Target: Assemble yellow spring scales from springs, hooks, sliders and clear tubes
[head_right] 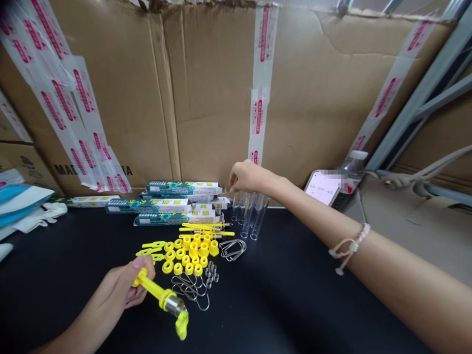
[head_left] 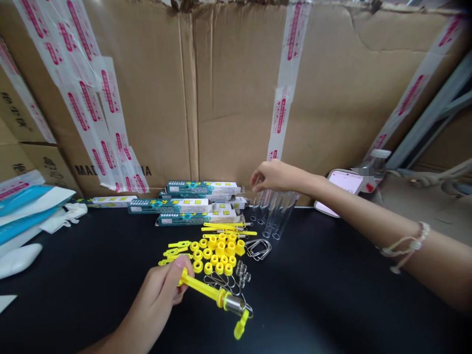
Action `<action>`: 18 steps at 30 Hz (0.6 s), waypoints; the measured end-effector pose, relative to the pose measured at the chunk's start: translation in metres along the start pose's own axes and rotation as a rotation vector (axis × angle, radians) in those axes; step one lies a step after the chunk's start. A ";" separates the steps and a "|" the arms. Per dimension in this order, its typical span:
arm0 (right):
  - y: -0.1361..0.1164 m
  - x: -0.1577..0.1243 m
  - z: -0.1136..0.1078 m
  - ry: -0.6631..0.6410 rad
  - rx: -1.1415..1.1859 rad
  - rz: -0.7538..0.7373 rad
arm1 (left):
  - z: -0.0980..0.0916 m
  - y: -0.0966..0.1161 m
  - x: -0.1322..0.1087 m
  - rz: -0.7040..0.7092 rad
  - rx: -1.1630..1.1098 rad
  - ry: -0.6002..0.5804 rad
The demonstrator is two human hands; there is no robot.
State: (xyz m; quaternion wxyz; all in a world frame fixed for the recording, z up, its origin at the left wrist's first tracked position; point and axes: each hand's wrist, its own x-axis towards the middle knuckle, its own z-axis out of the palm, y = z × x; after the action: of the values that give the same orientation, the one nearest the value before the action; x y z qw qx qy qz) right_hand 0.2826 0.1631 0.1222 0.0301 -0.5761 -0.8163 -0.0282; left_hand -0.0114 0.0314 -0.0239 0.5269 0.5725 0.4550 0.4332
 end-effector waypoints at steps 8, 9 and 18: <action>-0.009 -0.008 -0.007 -0.045 0.009 -0.055 | 0.001 0.000 0.003 -0.010 -0.007 -0.003; -0.010 -0.010 -0.008 -0.052 0.003 -0.053 | 0.000 0.000 0.003 -0.005 -0.006 -0.008; -0.019 -0.018 -0.012 -0.075 -0.023 -0.059 | 0.000 0.001 -0.001 0.005 0.028 0.014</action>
State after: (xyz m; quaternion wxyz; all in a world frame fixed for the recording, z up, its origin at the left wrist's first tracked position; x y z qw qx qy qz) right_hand 0.2711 0.1388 0.1323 -0.0078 -0.5528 -0.8331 -0.0169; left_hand -0.0113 0.0303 -0.0224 0.5143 0.5778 0.4635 0.4321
